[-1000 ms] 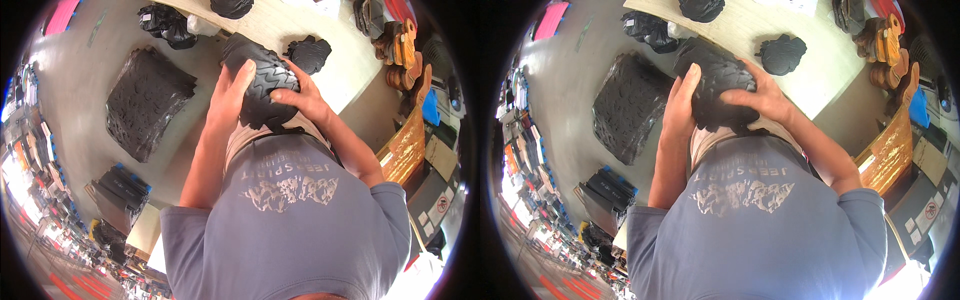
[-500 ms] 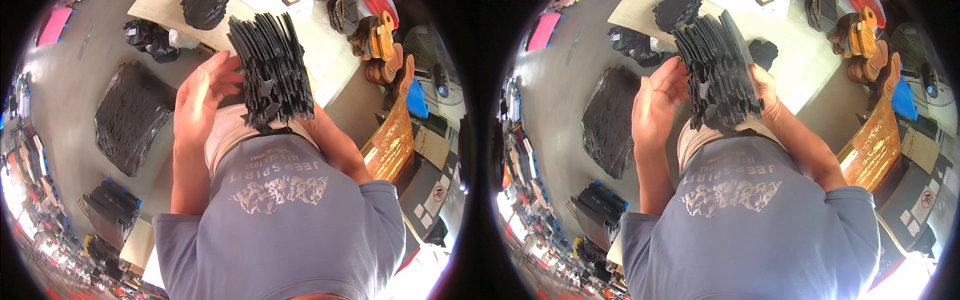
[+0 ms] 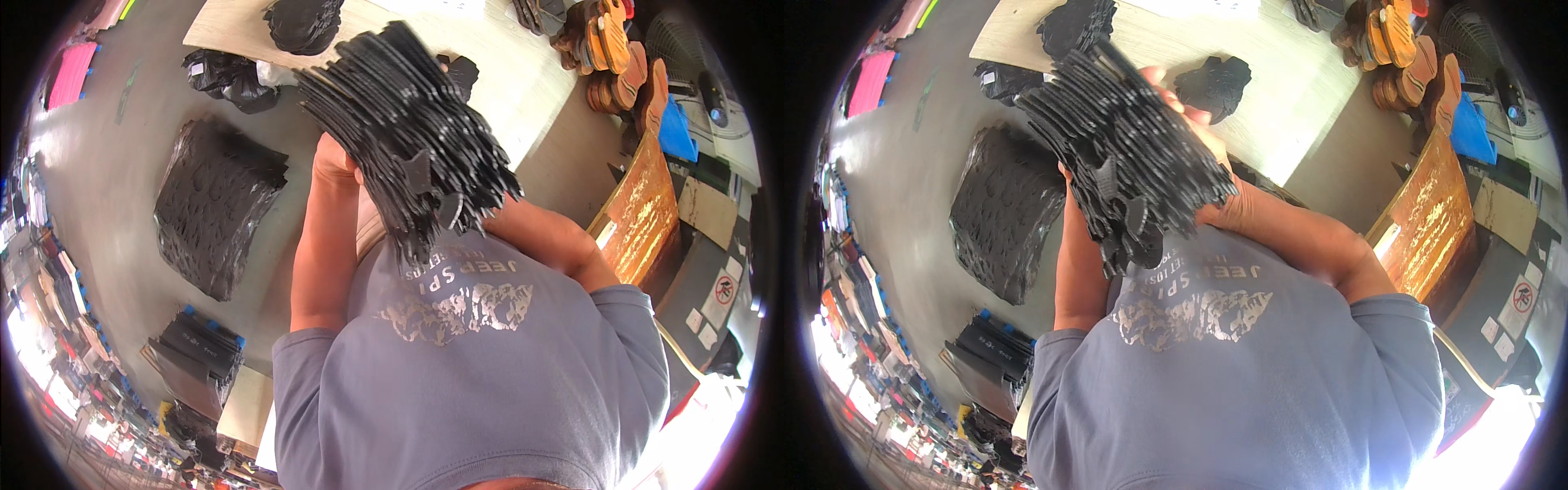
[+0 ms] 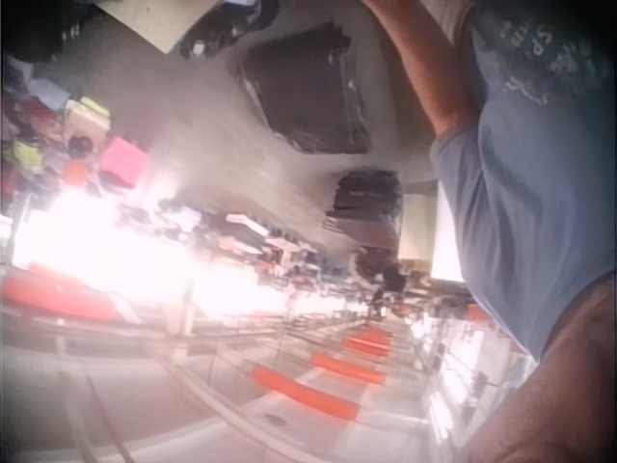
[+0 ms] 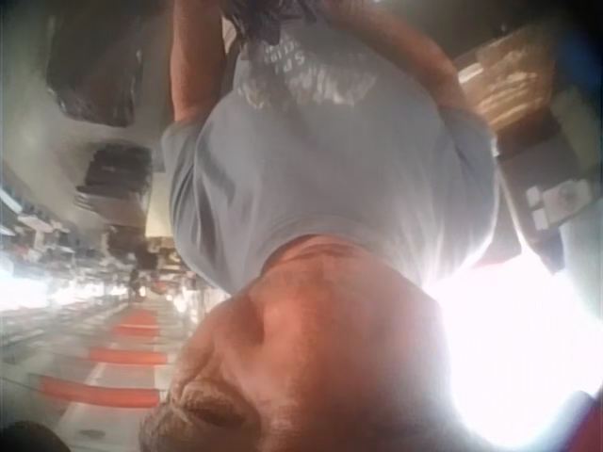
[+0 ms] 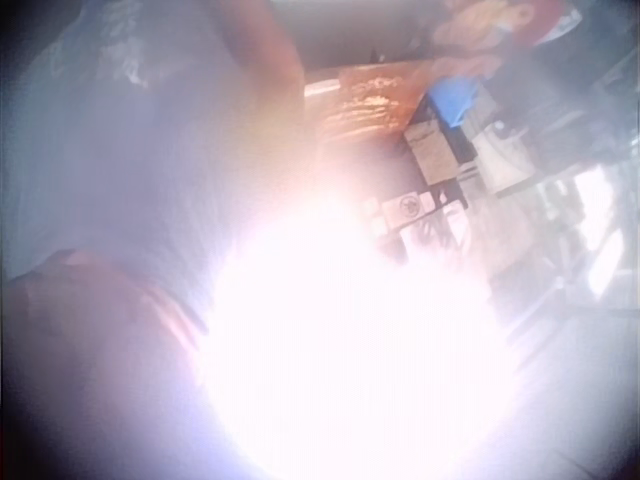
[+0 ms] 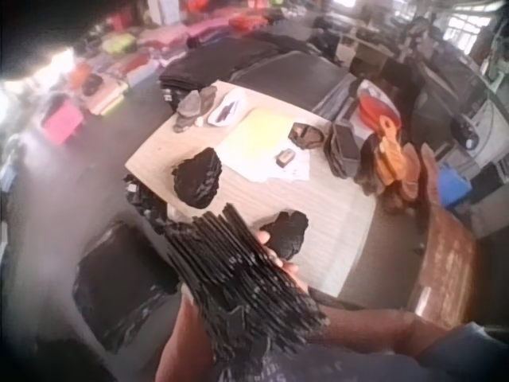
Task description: The person removes black rubber pieces from a die-cutting machine and stacks them on a table. They then use a green air gun to blow between the layers of the stacked pieces, separating them slightly, and repeats this process for multiple stacks.
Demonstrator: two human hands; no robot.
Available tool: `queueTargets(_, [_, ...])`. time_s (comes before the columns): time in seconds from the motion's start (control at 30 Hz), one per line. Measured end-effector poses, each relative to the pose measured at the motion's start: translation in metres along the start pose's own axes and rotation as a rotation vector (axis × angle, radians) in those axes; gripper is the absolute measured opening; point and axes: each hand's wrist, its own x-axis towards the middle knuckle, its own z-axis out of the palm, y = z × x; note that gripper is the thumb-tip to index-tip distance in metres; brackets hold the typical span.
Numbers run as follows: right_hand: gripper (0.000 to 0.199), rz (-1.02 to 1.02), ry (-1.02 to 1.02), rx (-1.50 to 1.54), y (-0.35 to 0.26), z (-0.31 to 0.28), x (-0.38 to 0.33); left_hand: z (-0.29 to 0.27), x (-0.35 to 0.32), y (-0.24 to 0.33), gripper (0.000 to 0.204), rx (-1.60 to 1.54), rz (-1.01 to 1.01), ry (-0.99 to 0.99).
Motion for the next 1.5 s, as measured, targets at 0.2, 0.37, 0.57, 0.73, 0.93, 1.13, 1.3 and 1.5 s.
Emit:
queueTargets(0.2, [0.045,0.434,0.27,-0.103,-0.013,0.036,-0.016,-0.064,-0.02,-0.016,0.089,-0.261,-0.03,0.028])
queueTargets(0.37, [0.063,0.491,0.358,-0.41,-0.001,0.049,-0.019,-0.057,-0.028,0.008,0.09,-0.099,0.011,0.19])
queueTargets(0.57, [0.055,0.363,0.505,-1.722,-0.052,0.032,-0.051,-0.029,-0.027,0.062,0.078,-0.1,0.064,0.557])
queueTargets(0.73, [0.049,0.698,0.935,-3.111,-0.162,0.029,-0.127,-0.044,-0.028,0.087,0.066,-0.475,0.061,0.033])
queueTargets(0.93, [0.038,1.504,1.349,-2.881,-0.208,0.018,-0.203,-0.032,-0.026,0.127,0.063,-0.614,0.09,0.723])
queueTargets(1.13, [0.044,1.571,1.501,-2.254,-0.192,0.018,-0.177,-0.06,-0.047,0.137,0.059,-0.242,0.223,0.028])
queueTargets(1.3, [0.032,0.928,1.191,-2.052,-0.124,0.062,-0.134,-0.103,-0.067,0.163,0.078,-0.15,0.248,0.031])
queueTargets(1.5, [0.03,0.311,0.566,-1.864,-0.011,0.151,-0.061,-0.109,-0.101,0.197,0.075,0.206,0.284,0.233])
